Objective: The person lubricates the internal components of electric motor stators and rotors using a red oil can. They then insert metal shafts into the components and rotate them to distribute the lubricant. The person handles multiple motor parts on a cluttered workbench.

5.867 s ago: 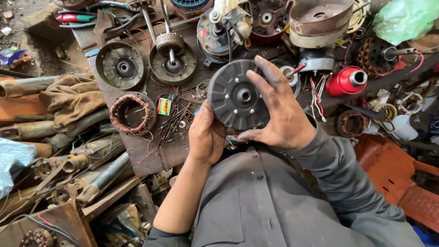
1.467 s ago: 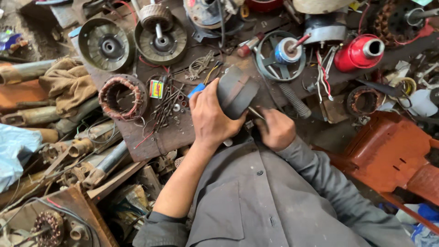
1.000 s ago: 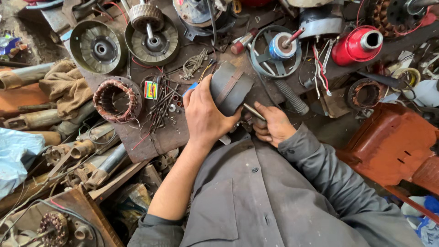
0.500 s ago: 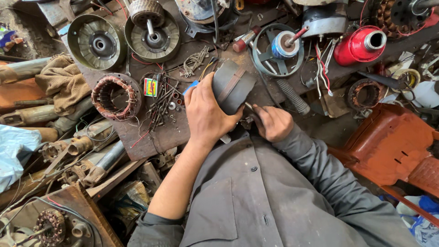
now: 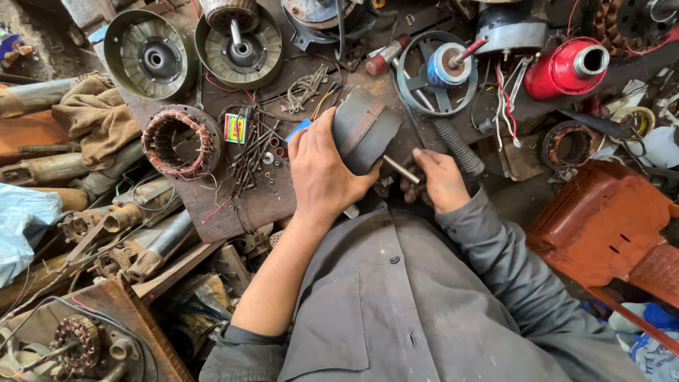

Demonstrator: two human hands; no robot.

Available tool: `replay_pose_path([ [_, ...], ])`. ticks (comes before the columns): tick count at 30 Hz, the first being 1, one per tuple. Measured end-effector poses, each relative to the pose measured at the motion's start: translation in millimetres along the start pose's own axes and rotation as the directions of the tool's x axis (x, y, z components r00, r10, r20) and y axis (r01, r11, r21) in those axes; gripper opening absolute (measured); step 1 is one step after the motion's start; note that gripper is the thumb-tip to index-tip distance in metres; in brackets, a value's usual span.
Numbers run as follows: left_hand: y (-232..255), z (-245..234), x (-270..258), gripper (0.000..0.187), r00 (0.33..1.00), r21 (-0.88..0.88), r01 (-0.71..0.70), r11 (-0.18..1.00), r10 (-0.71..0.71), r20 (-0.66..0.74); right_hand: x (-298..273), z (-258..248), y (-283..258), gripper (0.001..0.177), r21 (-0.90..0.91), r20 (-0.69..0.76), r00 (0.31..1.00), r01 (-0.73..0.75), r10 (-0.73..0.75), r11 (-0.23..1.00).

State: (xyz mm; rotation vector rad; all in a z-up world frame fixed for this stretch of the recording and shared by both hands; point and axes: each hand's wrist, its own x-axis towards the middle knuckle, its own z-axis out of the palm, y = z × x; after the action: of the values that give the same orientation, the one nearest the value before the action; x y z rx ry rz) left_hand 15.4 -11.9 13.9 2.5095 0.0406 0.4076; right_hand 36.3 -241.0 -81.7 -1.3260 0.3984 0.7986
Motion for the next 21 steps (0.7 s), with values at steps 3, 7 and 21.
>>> replay_pose_path([
  [3,0.4,0.5,0.7,0.102,1.000,-0.004,0.007,1.000,-0.007,-0.002,-15.0,14.0,-6.7,0.032,-0.192,-0.001,0.967,0.249,-0.254,0.949],
  [7,1.3,0.2,0.8,0.102,1.000,0.000,0.003,1.000,-0.003,-0.006,-35.0,31.5,-21.3,0.024,-0.659,0.140,0.763,0.548,-0.631,0.516],
  [21,1.5,-0.2,0.9,0.101,1.000,-0.021,-0.010,1.000,0.010,-0.006,-13.7,19.3,2.9,0.028,-0.667,0.212,0.774,0.561,-0.597,0.491],
])
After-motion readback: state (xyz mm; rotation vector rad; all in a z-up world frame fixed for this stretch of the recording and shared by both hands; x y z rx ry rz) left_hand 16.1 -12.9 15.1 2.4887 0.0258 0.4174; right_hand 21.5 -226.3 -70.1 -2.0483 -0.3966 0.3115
